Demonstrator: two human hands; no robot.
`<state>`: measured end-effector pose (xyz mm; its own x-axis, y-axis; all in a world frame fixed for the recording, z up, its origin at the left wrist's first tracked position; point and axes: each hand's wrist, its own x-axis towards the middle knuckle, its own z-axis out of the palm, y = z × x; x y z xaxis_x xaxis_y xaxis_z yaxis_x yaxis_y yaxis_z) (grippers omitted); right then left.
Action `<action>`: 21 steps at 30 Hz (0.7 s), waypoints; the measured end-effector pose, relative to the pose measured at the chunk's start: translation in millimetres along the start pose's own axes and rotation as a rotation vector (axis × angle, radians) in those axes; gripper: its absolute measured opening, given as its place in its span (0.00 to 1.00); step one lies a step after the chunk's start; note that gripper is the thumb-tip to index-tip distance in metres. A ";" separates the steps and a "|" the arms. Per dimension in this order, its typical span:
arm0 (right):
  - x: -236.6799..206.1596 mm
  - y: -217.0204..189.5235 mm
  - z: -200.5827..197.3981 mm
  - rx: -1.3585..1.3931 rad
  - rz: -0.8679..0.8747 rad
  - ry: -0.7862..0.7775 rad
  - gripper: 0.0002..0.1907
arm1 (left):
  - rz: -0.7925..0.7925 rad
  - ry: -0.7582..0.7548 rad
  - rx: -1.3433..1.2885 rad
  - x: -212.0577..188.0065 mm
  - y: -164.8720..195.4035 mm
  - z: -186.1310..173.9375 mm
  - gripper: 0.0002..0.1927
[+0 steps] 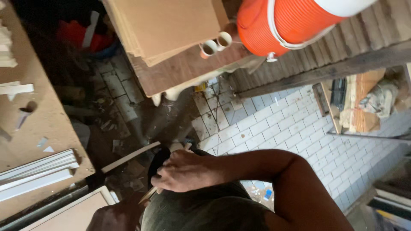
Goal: The person uses a utility knife to cut long white plastic strips into shorter pieces on a workbench. They repeatedly score and snap the strips, then gather and stack the cut pieces on the table.
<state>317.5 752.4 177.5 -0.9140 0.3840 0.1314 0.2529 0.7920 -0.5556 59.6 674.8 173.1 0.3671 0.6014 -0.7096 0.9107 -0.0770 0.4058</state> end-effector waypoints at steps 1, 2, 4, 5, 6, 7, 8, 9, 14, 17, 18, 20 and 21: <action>-19.5 -7.1 -0.7 -0.089 -0.003 -0.029 0.12 | 0.103 0.011 0.041 7.8 13.7 7.1 0.23; -36.8 -10.7 -3.2 -0.187 -0.004 -0.056 0.11 | 0.212 0.025 0.091 19.1 26.7 11.0 0.21; -72.0 -16.4 -12.4 -0.005 0.081 -0.046 0.15 | 0.259 0.079 0.129 34.0 57.3 20.5 0.19; -88.7 -20.0 -17.3 0.090 0.117 -0.041 0.16 | 0.278 0.107 0.143 38.0 72.1 25.3 0.18; -105.0 -24.9 -24.5 0.014 0.132 -0.058 0.15 | 0.280 0.061 0.123 43.1 87.2 27.6 0.20; -120.6 -32.1 -31.5 -0.059 0.144 -0.076 0.15 | 0.277 0.013 0.104 46.2 102.6 30.3 0.22; -135.0 -38.7 -37.2 -0.129 0.155 -0.094 0.14 | 0.269 -0.036 0.084 48.0 117.1 34.4 0.23; -148.2 -42.6 -43.6 -0.084 0.177 -0.068 0.18 | 0.322 0.011 0.044 50.7 131.9 38.7 0.21; -216.7 -50.1 -65.9 0.165 0.340 -0.029 0.27 | 0.416 0.025 0.080 70.4 187.2 49.1 0.18; -246.2 -51.5 -61.5 0.383 0.326 -0.008 0.24 | 0.466 0.010 0.117 83.7 218.2 48.3 0.16; -254.3 -50.3 -58.5 0.425 0.353 0.007 0.23 | 0.491 0.004 0.131 88.8 230.5 46.9 0.16; -272.3 -49.2 -51.7 0.443 0.468 0.035 0.22 | 0.536 -0.011 0.170 115.4 264.7 43.5 0.15; -281.6 -48.5 -48.1 0.437 0.543 0.045 0.21 | 0.553 -0.020 0.192 125.5 281.2 41.2 0.14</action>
<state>577.9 628.7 207.0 -0.6781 0.6982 -0.2295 0.5105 0.2228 -0.8305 369.5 695.8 174.4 0.7994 0.4159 -0.4335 0.6001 -0.5187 0.6090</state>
